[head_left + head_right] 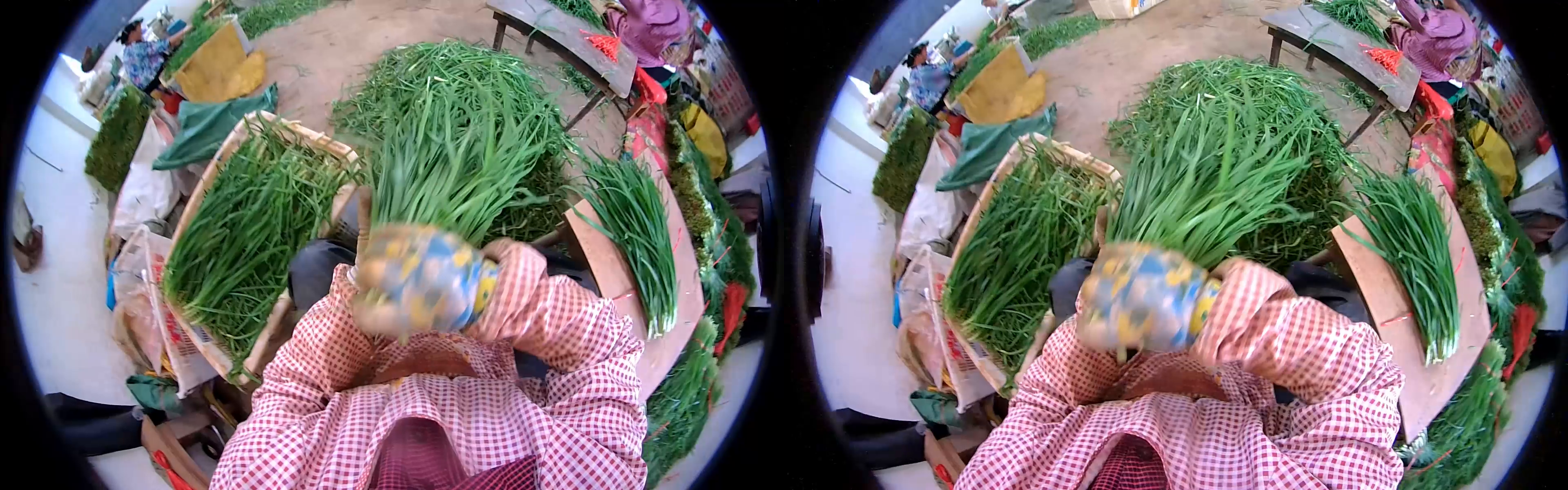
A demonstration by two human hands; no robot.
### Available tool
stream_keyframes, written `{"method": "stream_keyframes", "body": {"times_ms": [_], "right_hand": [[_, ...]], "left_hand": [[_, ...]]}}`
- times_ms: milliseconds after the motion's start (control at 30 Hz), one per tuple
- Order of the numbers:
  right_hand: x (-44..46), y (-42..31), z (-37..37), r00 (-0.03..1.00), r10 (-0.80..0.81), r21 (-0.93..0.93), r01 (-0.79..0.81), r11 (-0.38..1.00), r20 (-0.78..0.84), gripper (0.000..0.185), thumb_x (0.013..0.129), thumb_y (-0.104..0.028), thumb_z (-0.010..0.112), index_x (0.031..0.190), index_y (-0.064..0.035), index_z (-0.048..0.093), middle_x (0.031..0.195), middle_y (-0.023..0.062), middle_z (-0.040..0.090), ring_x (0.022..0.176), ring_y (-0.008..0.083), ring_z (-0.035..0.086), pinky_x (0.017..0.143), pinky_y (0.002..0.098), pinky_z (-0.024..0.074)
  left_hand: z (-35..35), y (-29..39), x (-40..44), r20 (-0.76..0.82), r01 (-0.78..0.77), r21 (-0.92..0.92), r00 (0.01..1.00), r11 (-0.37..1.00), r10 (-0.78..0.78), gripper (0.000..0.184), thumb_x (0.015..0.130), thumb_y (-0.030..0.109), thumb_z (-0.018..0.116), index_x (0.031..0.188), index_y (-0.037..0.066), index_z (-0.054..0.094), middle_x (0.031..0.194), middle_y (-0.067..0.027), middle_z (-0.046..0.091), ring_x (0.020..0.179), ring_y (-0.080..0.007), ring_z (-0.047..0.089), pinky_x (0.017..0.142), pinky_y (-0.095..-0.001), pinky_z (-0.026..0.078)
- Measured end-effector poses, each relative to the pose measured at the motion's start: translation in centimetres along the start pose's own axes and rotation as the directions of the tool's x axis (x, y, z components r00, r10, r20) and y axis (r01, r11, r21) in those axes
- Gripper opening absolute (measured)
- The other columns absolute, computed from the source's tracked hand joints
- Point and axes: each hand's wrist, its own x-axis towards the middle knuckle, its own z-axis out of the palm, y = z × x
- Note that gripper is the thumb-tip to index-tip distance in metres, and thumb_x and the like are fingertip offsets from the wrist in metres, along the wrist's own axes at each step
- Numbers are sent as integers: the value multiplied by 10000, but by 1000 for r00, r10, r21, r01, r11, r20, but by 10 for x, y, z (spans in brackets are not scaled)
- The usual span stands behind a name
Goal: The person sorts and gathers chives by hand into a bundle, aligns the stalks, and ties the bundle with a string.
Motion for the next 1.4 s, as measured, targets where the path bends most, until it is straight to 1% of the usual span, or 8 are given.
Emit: {"method": "stream_keyframes", "body": {"times_ms": [367, 533, 700, 967, 1033, 1133, 1233, 1400], "right_hand": [[3, -12, -16, 945, -323, 188, 308, 932, 49, 558, 721, -342, 789, 1154, -65, 571, 1028, 104, 588, 979, 260, 576, 799, 435, 460], [-13, -28, -110, 965, 141, 404, -41, 914, -222, 579, 694, -318, 821, 1131, -30, 574, 962, 110, 610, 910, 268, 609, 722, 424, 483], [-127, 30, -137, 393, 870, 842, -538, -44, 297, 1044, 691, -556, 781, 1422, -45, 238, 1266, 226, 483, 1121, 368, 517, 863, 517, 463], [-117, 105, -138, 515, 839, 919, -392, 49, 175, 992, 781, -661, 623, 1509, -151, 181, 1450, 253, 322, 1241, 371, 445, 934, 535, 452], [-120, 130, -173, 817, 390, 689, -14, -724, 425, 903, 843, -614, 573, 1476, -63, 239, 1379, 295, 393, 1075, 350, 534, 823, 447, 501], [-111, 101, -243, 760, 567, 784, 126, -608, 317, 800, 833, -443, 693, 1415, -24, 338, 1225, 251, 560, 929, 306, 626, 748, 370, 543], [-96, 49, -281, 528, 733, 748, -247, 616, -429, 733, 689, -28, 824, 1327, -64, 463, 1125, 117, 645, 918, 211, 652, 769, 352, 554], [-169, 45, -313, 498, 844, 532, -668, 520, -200, 638, 788, -82, 739, 1349, -53, 437, 1144, 119, 638, 954, 194, 635, 810, 320, 539]], "left_hand": [[-53, 31, -40, 52, -269, 227, 963, 936, 264, 943, 734, 573, 682, 1399, 0, 337, 1297, -189, 517, 1141, -349, 551, 961, -492, 453], [-52, 21, 6, 166, -244, 207, 963, 948, 212, 925, 720, 526, 724, 1387, 1, 355, 1282, -177, 529, 1135, -327, 557, 956, -473, 461], [-44, 18, 28, 282, -210, 245, 949, 946, 138, 910, 707, 479, 766, 1375, 2, 374, 1267, -165, 542, 1129, -306, 563, 950, -455, 469], [34, 6, 118, 524, -317, 484, 851, 815, 20, 891, 685, 403, 833, 1356, 3, 403, 1243, -147, 561, 1120, -272, 572, 942, -425, 482], [71, 6, 152, 563, -548, 716, 820, 433, 107, 781, 652, 224, 888, 1303, 72, 485, 1202, -97, 595, 1100, -202, 585, 896, -364, 516], [138, -23, 187, 708, -657, 488, 683, 575, 178, 758, 652, 116, 882, 1287, 23, 481, 1174, -85, 595, 1105, -200, 567, 931, -363, 493], [198, -30, 205, 752, -627, 591, 656, 508, -66, 762, 625, 112, 895, 1281, 31, 515, 1201, -81, 607, 1127, -194, 563, 955, -356, 480], [178, -74, 287, 838, -891, 352, 437, -288, -327, 883, 594, 110, 896, 1356, 60, 452, 1289, -87, 559, 1192, -225, 525, 1038, -373, 420]]}}
